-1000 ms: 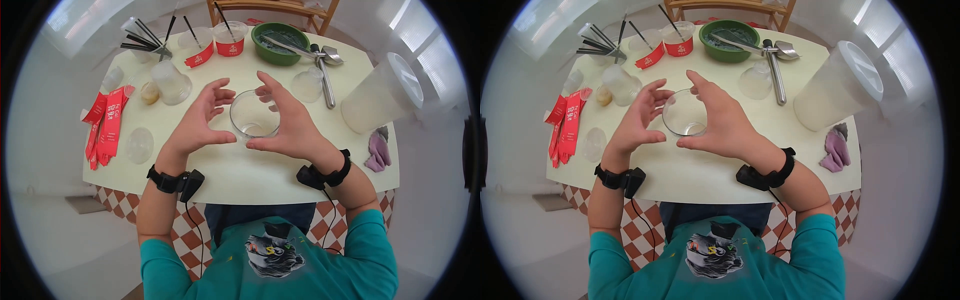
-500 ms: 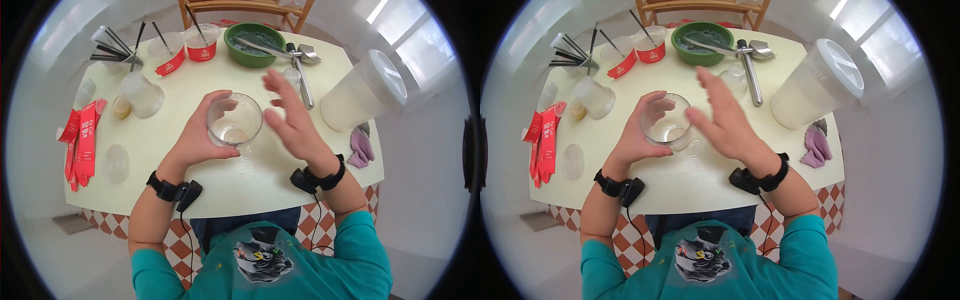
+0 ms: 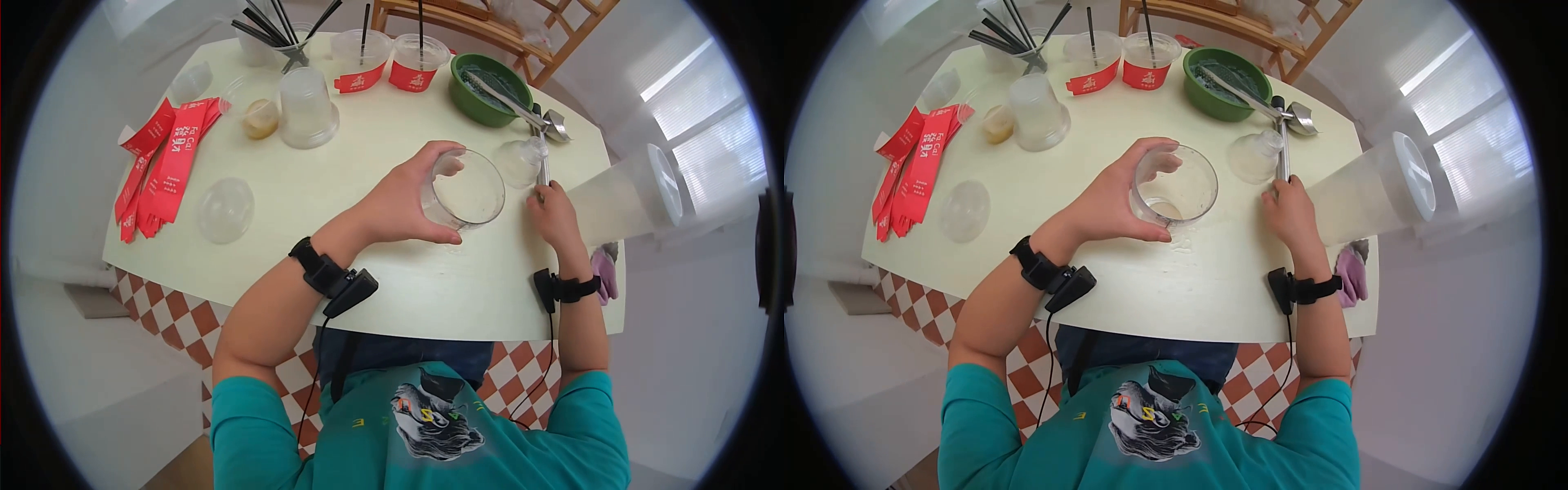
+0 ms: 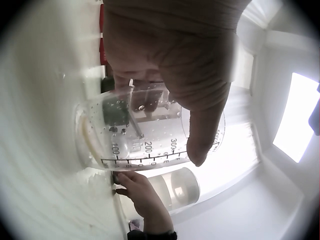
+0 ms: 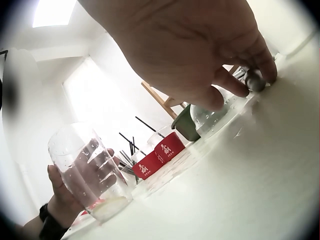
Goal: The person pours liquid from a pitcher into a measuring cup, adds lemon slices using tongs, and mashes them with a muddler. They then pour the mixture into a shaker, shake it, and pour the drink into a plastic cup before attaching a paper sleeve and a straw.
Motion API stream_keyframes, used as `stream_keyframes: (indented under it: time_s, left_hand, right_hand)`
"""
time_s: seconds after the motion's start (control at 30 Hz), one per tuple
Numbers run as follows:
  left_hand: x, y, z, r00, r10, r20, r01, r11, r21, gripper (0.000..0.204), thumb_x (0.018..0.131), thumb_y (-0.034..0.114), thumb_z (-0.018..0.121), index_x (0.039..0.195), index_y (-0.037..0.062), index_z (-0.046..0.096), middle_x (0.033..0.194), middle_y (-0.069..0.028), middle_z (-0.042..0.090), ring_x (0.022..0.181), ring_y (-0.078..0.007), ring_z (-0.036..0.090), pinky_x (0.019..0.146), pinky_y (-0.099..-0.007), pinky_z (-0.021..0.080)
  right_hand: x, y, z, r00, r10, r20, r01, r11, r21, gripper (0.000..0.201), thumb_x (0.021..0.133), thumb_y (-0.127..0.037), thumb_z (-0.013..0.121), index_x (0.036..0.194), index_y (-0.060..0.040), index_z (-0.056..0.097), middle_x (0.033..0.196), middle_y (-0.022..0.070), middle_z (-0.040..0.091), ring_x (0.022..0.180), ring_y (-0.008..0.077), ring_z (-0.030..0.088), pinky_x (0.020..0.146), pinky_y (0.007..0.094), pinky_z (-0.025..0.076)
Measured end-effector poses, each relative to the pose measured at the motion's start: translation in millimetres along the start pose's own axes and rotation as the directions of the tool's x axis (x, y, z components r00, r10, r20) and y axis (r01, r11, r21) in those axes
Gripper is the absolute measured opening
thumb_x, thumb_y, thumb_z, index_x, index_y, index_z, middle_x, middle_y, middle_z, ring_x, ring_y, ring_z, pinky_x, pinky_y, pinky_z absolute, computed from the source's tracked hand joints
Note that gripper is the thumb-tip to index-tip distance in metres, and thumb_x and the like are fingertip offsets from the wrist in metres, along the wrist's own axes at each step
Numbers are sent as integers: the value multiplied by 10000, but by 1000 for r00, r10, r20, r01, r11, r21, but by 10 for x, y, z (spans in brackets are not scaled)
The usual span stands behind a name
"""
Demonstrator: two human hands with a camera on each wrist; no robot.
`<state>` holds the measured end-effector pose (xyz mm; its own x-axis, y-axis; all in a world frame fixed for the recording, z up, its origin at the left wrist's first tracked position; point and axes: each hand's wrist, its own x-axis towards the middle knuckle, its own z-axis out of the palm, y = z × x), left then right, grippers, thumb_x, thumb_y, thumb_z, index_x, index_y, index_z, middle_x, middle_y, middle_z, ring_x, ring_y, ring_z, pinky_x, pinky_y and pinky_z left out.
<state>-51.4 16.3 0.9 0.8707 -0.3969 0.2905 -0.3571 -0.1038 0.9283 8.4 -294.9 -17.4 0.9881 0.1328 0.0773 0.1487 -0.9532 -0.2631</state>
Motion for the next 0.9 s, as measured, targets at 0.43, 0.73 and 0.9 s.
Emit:
stream_keyframes:
  time_s: [0.43, 0.73, 0.9]
  left_hand:
    - [3, 17, 21, 1000, -21, -15, 21, 1000, -9, 1022, 519, 151, 882, 1392, 99, 353, 1267, -124, 546, 1234, -261, 499, 1079, -424, 367]
    - [5, -24, 32, 1000, -11, -16, 10, 1000, -7, 1025, 522, 172, 886, 1393, 95, 351, 1267, -129, 546, 1233, -264, 499, 1073, -418, 366]
    - [-4, -38, 27, 1000, 0, -31, 0, 1000, -4, 1021, 525, 183, 887, 1392, 104, 355, 1257, -129, 554, 1227, -263, 503, 1075, -412, 362]
  right_hand:
    - [-963, -220, -405, 969, -76, -233, 65, 996, -54, 161, 743, 74, 588, 870, -10, 537, 872, 142, 523, 694, 313, 547, 630, 371, 475]
    - [-1440, -212, -903, 746, -117, -655, 294, 941, 167, 216, 913, -2, 563, 1123, 42, 539, 882, 118, 623, 654, 109, 549, 520, 228, 431]
    - [-1369, -359, -1416, 404, -60, -913, 617, 754, 224, 407, 1021, -298, 434, 1199, 63, 494, 940, 193, 641, 806, 192, 633, 614, 248, 520]
